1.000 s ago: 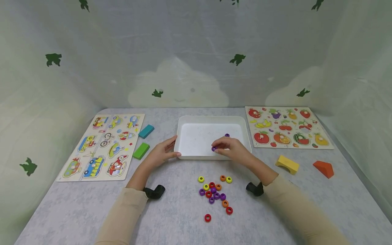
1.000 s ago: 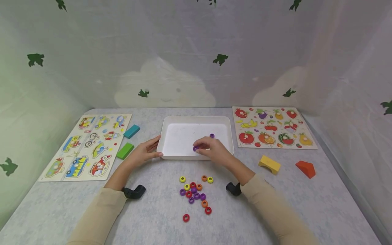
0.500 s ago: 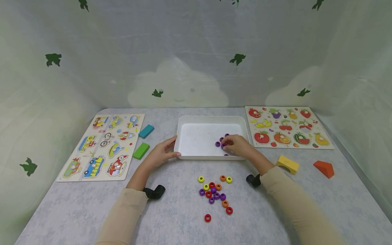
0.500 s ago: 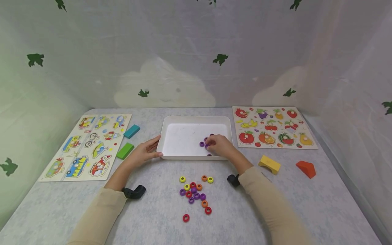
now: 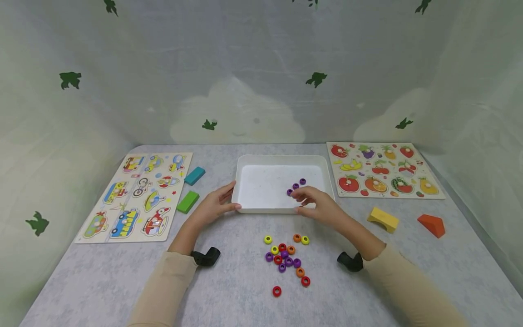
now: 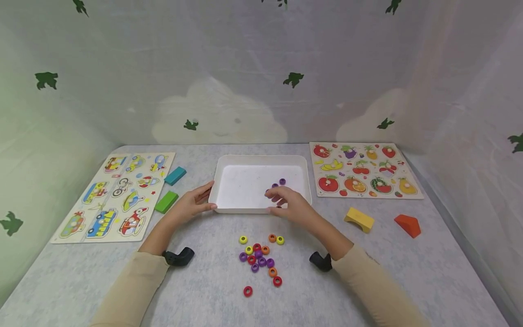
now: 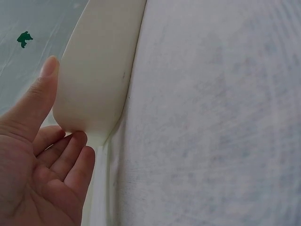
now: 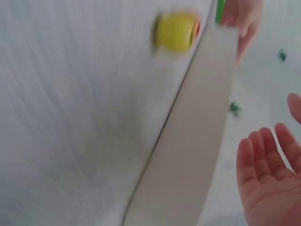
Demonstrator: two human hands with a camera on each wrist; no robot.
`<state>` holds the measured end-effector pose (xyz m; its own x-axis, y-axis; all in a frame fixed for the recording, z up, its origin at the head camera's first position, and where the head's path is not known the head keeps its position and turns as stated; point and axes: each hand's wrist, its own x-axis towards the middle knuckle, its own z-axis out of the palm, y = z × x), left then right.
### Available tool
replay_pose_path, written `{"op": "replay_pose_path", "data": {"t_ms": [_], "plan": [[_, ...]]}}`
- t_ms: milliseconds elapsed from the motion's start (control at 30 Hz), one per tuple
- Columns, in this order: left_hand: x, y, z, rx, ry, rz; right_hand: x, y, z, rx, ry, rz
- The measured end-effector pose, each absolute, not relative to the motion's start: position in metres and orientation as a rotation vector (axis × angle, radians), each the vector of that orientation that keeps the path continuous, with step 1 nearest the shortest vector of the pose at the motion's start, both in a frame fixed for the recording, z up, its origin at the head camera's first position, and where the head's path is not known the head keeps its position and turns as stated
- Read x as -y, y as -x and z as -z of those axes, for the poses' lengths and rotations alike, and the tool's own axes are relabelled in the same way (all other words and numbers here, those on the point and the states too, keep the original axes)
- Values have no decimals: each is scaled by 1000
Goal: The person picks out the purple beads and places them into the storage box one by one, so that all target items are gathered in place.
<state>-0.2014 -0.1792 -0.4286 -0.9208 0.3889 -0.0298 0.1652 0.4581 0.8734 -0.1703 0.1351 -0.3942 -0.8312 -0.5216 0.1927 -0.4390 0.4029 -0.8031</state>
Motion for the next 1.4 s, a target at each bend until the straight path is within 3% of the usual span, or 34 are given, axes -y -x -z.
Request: {"op": "replay_pose_path", "data": {"t_ms": [167,367,767,1100,1400], "plan": [[179,201,428,-2481,-472,-1452,-137,136,402,-2398,988,1447],[179,201,428,-2483,-470,-1455,-139,109,419,-2219,912,1371],[180,201,429,-2485,-482,-1458,-139,97,427,-2283,940,1053],[179,201,429,-2499,-499,-1444,-137,128,393,-2484,862,1420],[179,202,430,-2486,-493,-1454,-143,202,415,-2754,582,1399]]}}
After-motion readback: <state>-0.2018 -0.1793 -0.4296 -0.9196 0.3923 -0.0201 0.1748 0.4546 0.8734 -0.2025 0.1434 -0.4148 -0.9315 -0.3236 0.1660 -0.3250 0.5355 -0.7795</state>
